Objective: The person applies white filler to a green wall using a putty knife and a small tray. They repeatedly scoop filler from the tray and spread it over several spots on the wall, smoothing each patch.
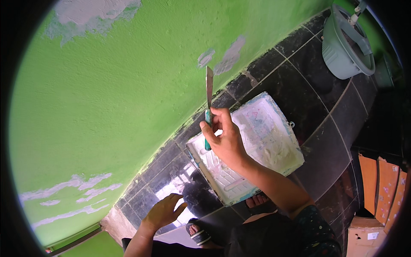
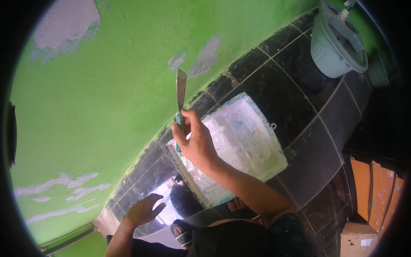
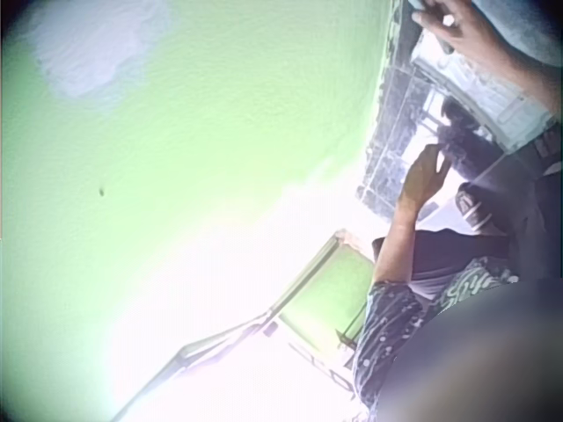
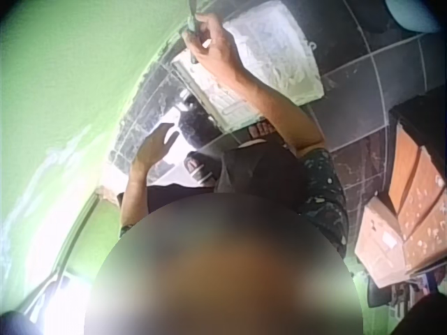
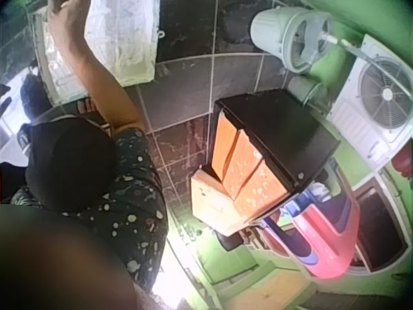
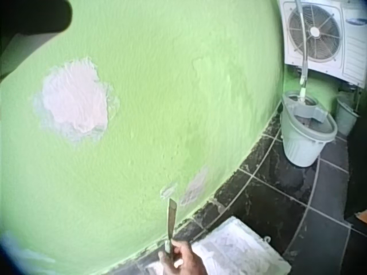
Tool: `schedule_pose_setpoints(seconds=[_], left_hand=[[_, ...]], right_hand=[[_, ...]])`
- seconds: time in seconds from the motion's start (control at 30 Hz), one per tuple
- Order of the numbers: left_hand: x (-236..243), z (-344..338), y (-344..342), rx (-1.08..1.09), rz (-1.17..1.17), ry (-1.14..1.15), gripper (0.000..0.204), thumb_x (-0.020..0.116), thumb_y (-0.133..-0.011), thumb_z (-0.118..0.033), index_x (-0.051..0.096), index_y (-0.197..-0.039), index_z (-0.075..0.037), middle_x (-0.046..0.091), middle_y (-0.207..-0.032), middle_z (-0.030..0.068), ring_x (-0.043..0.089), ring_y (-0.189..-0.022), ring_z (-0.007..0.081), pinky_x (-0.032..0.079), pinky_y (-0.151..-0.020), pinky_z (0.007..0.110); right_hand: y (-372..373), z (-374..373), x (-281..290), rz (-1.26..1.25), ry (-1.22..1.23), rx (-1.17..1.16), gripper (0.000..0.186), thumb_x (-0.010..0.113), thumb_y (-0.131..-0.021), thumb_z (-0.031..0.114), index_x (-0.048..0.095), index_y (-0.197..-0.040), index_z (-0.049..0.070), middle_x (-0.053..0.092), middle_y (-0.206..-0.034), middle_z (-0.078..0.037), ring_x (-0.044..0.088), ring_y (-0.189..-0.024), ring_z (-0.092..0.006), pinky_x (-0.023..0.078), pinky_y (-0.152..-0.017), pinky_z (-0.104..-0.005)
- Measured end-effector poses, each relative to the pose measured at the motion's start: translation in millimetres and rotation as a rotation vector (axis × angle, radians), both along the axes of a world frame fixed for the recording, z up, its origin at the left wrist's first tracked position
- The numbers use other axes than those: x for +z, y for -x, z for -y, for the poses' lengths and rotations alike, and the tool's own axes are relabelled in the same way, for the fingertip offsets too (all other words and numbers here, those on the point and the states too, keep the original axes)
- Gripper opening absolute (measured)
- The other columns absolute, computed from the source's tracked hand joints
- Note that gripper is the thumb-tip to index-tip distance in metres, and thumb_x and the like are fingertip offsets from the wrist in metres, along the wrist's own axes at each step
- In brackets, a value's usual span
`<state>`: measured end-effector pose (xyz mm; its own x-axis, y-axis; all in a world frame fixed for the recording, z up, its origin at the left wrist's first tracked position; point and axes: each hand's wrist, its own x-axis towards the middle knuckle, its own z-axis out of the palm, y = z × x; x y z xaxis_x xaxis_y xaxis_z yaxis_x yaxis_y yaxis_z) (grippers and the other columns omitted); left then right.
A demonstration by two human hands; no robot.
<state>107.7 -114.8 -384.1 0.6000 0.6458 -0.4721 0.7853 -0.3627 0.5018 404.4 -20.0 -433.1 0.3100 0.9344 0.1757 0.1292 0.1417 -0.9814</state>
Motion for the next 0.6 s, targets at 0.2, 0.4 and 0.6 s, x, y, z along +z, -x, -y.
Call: schedule_pose_setpoints(seconds=[0.2, 0.4, 0.6], left_hand=[[-0.5, -0.1, -0.6, 0.012, 0.002, 0.008, 0.036, 0.065, -0.104, -0.033, 0.064, -0.123, -0.002, 0.07, -0.116, 0.0174, 0.07, -0.104, 0.0375, 0.058, -0.088, 0.044], [-2.7, -0.8, -0.2, 0.001, 0.023, -0.024, 0.035, 0.067, -0.102, -0.032, 0.064, -0.122, -0.002, 0.07, -0.114, 0.0179, 0.07, -0.103, 0.0383, 0.058, -0.087, 0.045], [-4.6, 1.6, 1.9, 0.014, 0.041, -0.012, 0.035, 0.067, -0.102, -0.031, 0.065, -0.121, -0.002, 0.07, -0.113, 0.0186, 0.07, -0.102, 0.0389, 0.058, -0.086, 0.045]], right_hand=[[-0.1, -20.2, 11.7, 0.002, -0.048, 0.011, 0.041, 0.072, -0.101, 0.013, 0.049, -0.132, 0.001, 0.061, -0.084, -0.006, 0.061, -0.073, -0.0119, 0.052, -0.062, -0.0304], [10.8, 3.8, 13.9, -0.043, -0.018, 0.025, 0.042, 0.073, -0.1, 0.013, 0.049, -0.131, -0.001, 0.061, -0.082, -0.01, 0.066, -0.073, -0.0199, 0.053, -0.067, -0.0362], [-10.7, -31.6, 23.9, 0.104, -0.048, -0.051, 0.04, 0.073, -0.099, 0.014, 0.05, -0.129, 0.0, 0.061, -0.082, -0.008, 0.063, -0.072, -0.0181, 0.052, -0.064, -0.0353]])
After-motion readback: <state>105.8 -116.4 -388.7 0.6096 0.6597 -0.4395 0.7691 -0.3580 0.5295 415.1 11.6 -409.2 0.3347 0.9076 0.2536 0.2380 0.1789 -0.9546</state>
